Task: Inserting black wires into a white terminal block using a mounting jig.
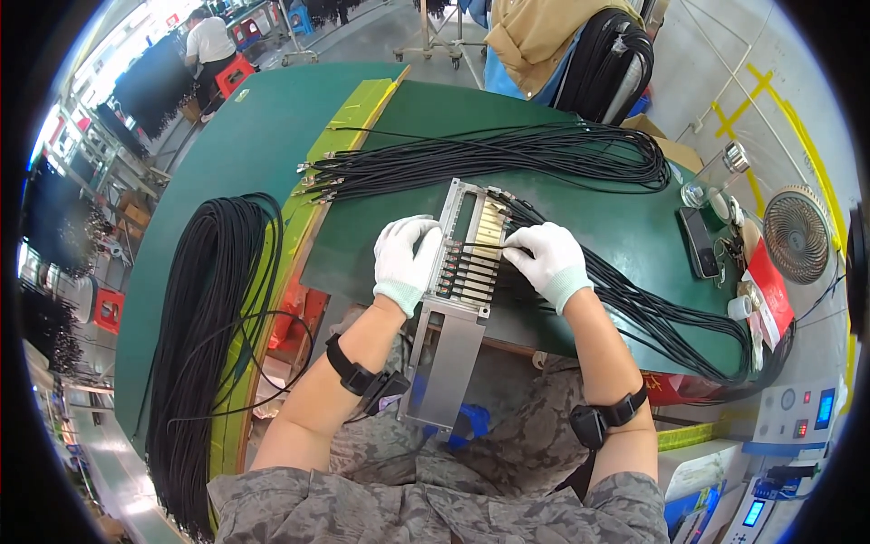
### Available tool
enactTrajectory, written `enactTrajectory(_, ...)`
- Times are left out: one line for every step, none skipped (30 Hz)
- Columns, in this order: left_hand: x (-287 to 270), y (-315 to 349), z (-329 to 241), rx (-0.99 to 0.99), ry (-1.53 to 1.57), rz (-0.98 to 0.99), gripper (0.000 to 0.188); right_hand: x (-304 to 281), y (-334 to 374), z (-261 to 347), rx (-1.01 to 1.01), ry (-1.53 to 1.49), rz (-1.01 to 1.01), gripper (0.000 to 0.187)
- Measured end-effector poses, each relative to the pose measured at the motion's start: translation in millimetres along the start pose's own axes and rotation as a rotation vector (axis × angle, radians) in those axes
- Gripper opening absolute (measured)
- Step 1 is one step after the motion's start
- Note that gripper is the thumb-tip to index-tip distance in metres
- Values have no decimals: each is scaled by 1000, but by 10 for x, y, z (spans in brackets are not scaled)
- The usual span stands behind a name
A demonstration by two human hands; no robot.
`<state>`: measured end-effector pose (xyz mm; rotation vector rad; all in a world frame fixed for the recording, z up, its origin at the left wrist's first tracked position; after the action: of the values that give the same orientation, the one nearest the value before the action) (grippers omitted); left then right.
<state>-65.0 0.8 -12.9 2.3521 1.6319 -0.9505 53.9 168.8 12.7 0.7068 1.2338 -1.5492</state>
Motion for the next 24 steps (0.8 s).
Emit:
enactTrajectory(2, -1, 1, 1, 1, 1, 15, -8, 11, -6, 4, 17, -1, 13)
enactTrajectory(7, -4, 5, -8, -13, 8, 15, -19, 16, -10, 6, 33, -2, 13)
enactTrajectory(12, -7, 10, -16, -27, 15, 16, -27, 16, -11, 8, 50, -2, 12)
enactTrajectory(16, -11, 17, -25, -41, 23, 17, -27, 12, -10, 7, 50, -2, 12)
enactTrajectory(10, -15, 19, -25, -41, 22, 17, -18, 6, -10, 9, 47, 4, 12)
enactTrajectory(16, -21, 29, -35, -41, 42, 16, -7, -1, -10, 11, 44, 10, 12)
enactTrajectory(31, -24, 42, -46, -40, 63, 16, 8, 0, -14, 14, 43, 17, 12)
enactTrajectory(48, -25, 52, -56, -40, 85, 15, 24, 2, -16, 14, 43, 17, 12)
enactTrajectory(56, -20, 44, -56, -39, 85, 15, 37, 1, -4, -4, 53, 8, 12)
enactTrajectory(73, -1, -7, -9, -53, 88, 17, 48, -1, 10, -22, 63, -2, 13)
enactTrajectory(90, 23, -64, 39, -67, 90, 18, 48, -7, 27, -39, 74, -12, 13)
enactTrajectory(111, 51, -114, 87, -81, 94, 20, 59, -11, 38, -36, 74, -13, 13)
enactTrajectory(121, 74, -138, 88, -81, 97, 20, 86, -17, 43, -20, 88, 13, 13)
enactTrajectory(155, 123, -209, 162, -169, 108, 22, 106, -20, 45, -4, 102, 38, 13)
enactTrajectory(189, 169, -275, 237, -258, 117, 23, 118, -16, 35, 13, 116, 62, 13)
enactTrajectory(228, 203, -327, 312, -347, 126, 25, 108, -13, 11, 15, 116, 59, 13)
enactTrajectory(241, 190, -335, 319, -345, 128, 25, 64, -12, -48, 35, 118, 9, 13)
enactTrajectory(280, 167, -323, 310, -368, 162, 26, 22, -14, -119, 55, 119, -42, 13)
enactTrajectory(300, 156, -317, 298, -394, 194, 27, -24, -13, -175, 69, 118, -93, 13)
enactTrajectory(315, 150, -307, 285, -420, 224, 28, -24, -14, -229, 68, 117, -97, 13)
enactTrajectory(300, 146, -312, 287, -423, 221, 28, -4, -11, -310, 89, 151, -80, 13)
enactTrajectory(323, 132, -304, 272, -416, 239, 26, 7, 3, -413, 113, 191, -60, 13)
enactTrajectory(345, 118, -296, 256, -409, 257, 25, 7, 8, -500, 137, 232, -41, 13)
enactTrajectory(367, 106, -289, 242, -401, 278, 24, -11, 5, -561, 142, 239, -43, 13)
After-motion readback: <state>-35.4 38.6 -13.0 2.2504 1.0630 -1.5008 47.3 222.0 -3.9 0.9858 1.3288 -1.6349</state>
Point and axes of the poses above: each hand's wrist, its own y-axis away from the middle knuckle, its own x-axis out of the palm, z = x × y, the point moved 7 cm from there along -y, towards the middle knuckle, and after that the axes turned 15 degrees about -x, right-handed, at the moved point
